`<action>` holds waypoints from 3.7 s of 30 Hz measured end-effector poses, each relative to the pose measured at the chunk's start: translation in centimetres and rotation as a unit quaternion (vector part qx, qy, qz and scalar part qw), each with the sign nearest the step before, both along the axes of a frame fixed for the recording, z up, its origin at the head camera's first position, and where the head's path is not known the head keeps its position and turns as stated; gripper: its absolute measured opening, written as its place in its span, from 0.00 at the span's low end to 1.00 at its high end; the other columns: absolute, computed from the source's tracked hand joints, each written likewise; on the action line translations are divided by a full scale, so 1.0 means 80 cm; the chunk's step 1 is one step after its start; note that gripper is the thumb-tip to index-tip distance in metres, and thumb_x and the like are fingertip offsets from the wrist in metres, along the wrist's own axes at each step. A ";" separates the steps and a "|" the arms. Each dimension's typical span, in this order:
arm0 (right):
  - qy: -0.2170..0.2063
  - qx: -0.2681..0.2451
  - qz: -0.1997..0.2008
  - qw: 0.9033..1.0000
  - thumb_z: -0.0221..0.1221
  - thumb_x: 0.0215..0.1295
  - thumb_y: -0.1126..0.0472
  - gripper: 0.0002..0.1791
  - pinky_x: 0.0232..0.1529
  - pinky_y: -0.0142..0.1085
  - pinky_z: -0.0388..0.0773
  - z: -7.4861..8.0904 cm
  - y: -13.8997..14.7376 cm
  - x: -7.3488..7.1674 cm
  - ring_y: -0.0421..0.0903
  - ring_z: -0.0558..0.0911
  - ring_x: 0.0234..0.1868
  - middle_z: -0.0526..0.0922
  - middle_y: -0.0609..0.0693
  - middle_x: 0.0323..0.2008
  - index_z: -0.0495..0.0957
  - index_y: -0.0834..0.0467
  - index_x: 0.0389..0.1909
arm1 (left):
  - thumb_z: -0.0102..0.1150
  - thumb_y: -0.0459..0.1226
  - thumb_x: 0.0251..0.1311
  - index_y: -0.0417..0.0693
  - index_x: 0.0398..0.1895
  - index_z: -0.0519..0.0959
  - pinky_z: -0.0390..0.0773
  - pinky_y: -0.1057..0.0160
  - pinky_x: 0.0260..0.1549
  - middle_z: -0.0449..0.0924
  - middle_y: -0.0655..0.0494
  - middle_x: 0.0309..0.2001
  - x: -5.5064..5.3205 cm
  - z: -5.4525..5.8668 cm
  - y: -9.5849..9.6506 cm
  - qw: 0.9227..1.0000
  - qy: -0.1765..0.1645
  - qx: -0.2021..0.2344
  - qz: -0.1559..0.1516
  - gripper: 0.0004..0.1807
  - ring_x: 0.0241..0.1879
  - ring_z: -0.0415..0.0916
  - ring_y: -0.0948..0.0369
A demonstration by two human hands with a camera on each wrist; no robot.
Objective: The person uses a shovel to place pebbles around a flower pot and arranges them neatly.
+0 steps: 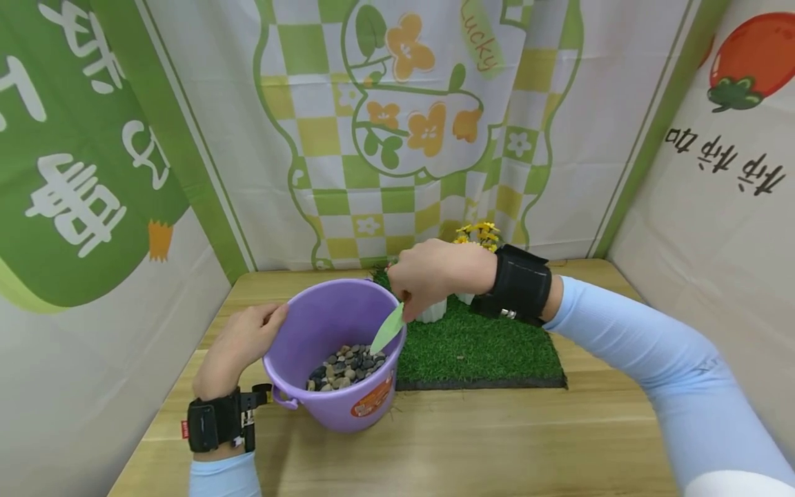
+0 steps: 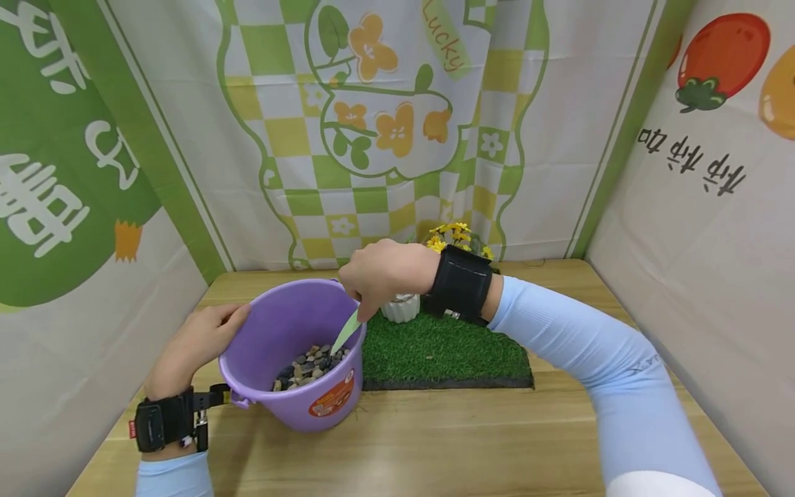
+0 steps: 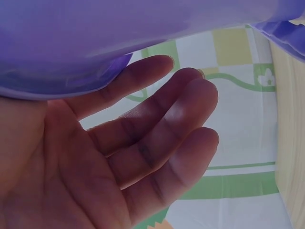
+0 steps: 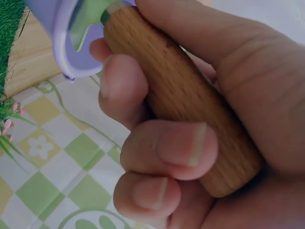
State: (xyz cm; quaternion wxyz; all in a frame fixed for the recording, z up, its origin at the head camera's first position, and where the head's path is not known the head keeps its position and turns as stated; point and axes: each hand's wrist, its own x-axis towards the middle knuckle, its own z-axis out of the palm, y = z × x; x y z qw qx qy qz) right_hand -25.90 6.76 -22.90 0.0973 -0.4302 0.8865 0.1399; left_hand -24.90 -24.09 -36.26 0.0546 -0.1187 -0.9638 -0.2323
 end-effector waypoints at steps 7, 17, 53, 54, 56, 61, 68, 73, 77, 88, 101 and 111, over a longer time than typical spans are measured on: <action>0.004 0.018 0.020 1.000 0.62 0.58 0.44 0.22 0.19 0.30 0.51 -0.010 -0.022 0.002 0.38 0.57 0.18 0.60 0.40 0.15 0.62 0.46 0.15 | 0.33 0.52 0.74 0.37 0.57 0.76 0.75 0.44 0.42 0.81 0.42 0.44 0.001 0.002 0.001 1.000 -0.006 0.003 0.000 0.31 0.44 0.77 0.46; 0.025 0.062 0.061 0.996 0.62 0.57 0.47 0.20 0.18 0.30 0.52 -0.031 -0.042 0.012 0.38 0.57 0.18 0.59 0.40 0.16 0.63 0.45 0.15 | 0.33 0.52 0.74 0.34 0.59 0.74 0.75 0.42 0.43 0.80 0.38 0.46 0.004 0.002 0.002 1.000 -0.008 -0.004 0.007 0.32 0.46 0.76 0.43; -0.039 0.187 0.050 0.980 0.64 0.52 0.52 0.13 0.17 0.29 0.70 -0.047 -0.092 0.001 0.38 0.75 0.16 0.79 0.44 0.18 0.71 0.51 0.17 | 0.33 0.52 0.74 0.37 0.60 0.73 0.74 0.44 0.44 0.79 0.40 0.49 -0.002 0.001 0.007 1.000 -0.021 -0.006 0.004 0.31 0.47 0.76 0.45; -0.041 0.195 0.043 0.979 0.63 0.52 0.52 0.13 0.17 0.29 0.69 -0.048 -0.094 0.001 0.38 0.75 0.15 0.78 0.44 0.18 0.70 0.51 0.17 | 0.33 0.52 0.74 0.37 0.60 0.73 0.74 0.44 0.44 0.79 0.40 0.49 -0.002 0.001 0.006 1.000 -0.020 -0.007 0.004 0.31 0.47 0.76 0.45; -0.040 0.206 0.036 0.977 0.62 0.52 0.54 0.13 0.15 0.29 0.66 -0.052 -0.096 0.001 0.37 0.73 0.14 0.78 0.45 0.17 0.69 0.50 0.16 | 0.33 0.52 0.74 0.37 0.61 0.73 0.74 0.43 0.44 0.79 0.39 0.50 -0.002 0.001 0.006 1.000 -0.020 -0.006 0.003 0.31 0.47 0.75 0.45; -0.047 0.223 0.022 0.973 0.60 0.54 0.57 0.15 0.14 0.29 0.60 -0.062 -0.098 -0.002 0.37 0.70 0.13 0.77 0.46 0.17 0.66 0.49 0.14 | 0.33 0.53 0.74 0.37 0.61 0.73 0.74 0.42 0.45 0.78 0.39 0.50 -0.004 0.002 0.008 1.000 -0.016 -0.006 -0.002 0.32 0.48 0.75 0.44; -0.053 0.232 0.031 0.971 0.61 0.59 0.54 0.14 0.14 0.28 0.64 -0.083 -0.103 -0.005 0.38 0.70 0.13 0.75 0.46 0.17 0.71 0.51 0.17 | 0.33 0.51 0.75 0.39 0.60 0.74 0.74 0.43 0.44 0.80 0.42 0.48 -0.005 0.003 0.009 1.000 -0.013 0.003 -0.005 0.30 0.47 0.75 0.46; -0.029 0.207 0.042 0.977 0.60 0.61 0.56 0.10 0.17 0.30 0.70 -0.104 -0.104 0.000 0.38 0.75 0.17 0.77 0.44 0.18 0.71 0.50 0.23 | 0.33 0.50 0.75 0.38 0.58 0.75 0.75 0.44 0.43 0.80 0.43 0.46 -0.005 0.003 0.010 1.000 -0.005 0.002 -0.009 0.29 0.46 0.76 0.46; -0.008 0.173 0.067 0.983 0.61 0.60 0.57 0.11 0.18 0.30 0.70 -0.110 -0.099 -0.001 0.38 0.74 0.19 0.74 0.41 0.18 0.71 0.48 0.22 | 0.33 0.49 0.75 0.36 0.59 0.74 0.74 0.44 0.44 0.80 0.41 0.47 -0.004 0.003 0.011 1.000 -0.009 0.002 -0.010 0.29 0.46 0.76 0.45; 0.015 0.056 0.127 0.990 0.64 0.56 0.57 0.07 0.22 0.29 0.67 -0.118 -0.083 -0.011 0.36 0.72 0.21 0.76 0.36 0.19 0.78 0.44 0.22 | 0.31 0.48 0.76 0.33 0.60 0.72 0.72 0.40 0.47 0.78 0.36 0.49 -0.002 0.004 0.009 1.000 -0.013 -0.004 -0.010 0.30 0.48 0.74 0.41; -0.018 -0.003 0.110 0.994 0.67 0.53 0.48 0.11 0.24 0.29 0.67 -0.138 -0.074 -0.026 0.37 0.73 0.24 0.75 0.38 0.23 0.76 0.47 0.26 | 0.30 0.48 0.76 0.31 0.59 0.71 0.72 0.40 0.47 0.78 0.35 0.49 -0.002 0.003 0.011 1.000 -0.028 0.002 -0.013 0.30 0.48 0.74 0.41; -0.062 -0.036 0.103 0.992 0.65 0.57 0.48 0.11 0.27 0.28 0.69 -0.142 -0.076 -0.032 0.36 0.75 0.27 0.77 0.39 0.26 0.79 0.50 0.31 | 0.29 0.47 0.76 0.30 0.59 0.71 0.71 0.39 0.48 0.77 0.34 0.49 -0.006 0.003 0.007 1.000 -0.013 -0.002 -0.009 0.30 0.49 0.73 0.39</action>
